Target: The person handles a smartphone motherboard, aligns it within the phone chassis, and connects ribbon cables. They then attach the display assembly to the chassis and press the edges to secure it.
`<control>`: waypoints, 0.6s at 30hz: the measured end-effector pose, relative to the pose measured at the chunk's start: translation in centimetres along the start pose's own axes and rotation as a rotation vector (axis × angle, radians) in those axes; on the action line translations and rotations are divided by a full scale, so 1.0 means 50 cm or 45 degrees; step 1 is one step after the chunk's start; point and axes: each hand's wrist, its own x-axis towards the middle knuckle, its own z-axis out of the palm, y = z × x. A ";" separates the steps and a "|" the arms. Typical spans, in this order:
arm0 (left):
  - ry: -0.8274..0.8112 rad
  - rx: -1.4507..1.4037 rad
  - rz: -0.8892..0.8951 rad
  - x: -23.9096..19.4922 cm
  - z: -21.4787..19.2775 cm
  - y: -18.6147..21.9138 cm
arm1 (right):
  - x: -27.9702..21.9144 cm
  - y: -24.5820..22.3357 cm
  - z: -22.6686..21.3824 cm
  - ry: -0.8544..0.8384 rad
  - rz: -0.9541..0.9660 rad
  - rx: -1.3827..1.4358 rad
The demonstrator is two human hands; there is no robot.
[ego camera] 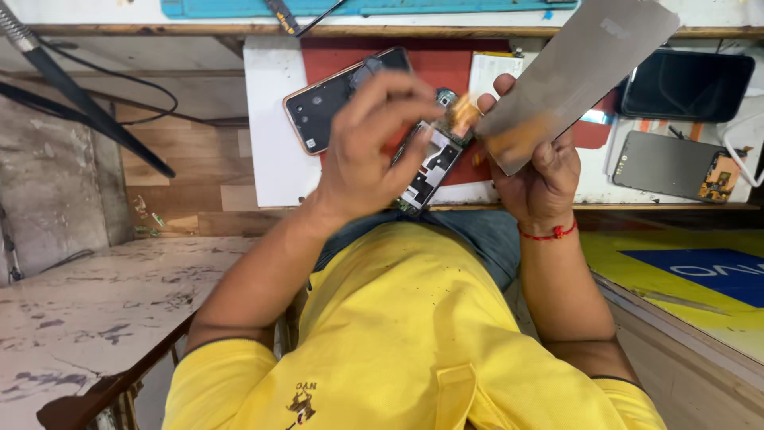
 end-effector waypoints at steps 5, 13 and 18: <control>-0.093 -0.091 0.070 -0.038 0.019 -0.010 | 0.002 0.009 -0.010 0.043 0.028 0.089; -0.028 -0.082 0.122 -0.037 0.087 -0.007 | -0.013 0.033 0.008 -0.051 0.043 0.076; 0.017 0.009 0.134 -0.034 0.094 0.008 | -0.001 0.027 0.028 -0.015 0.008 0.043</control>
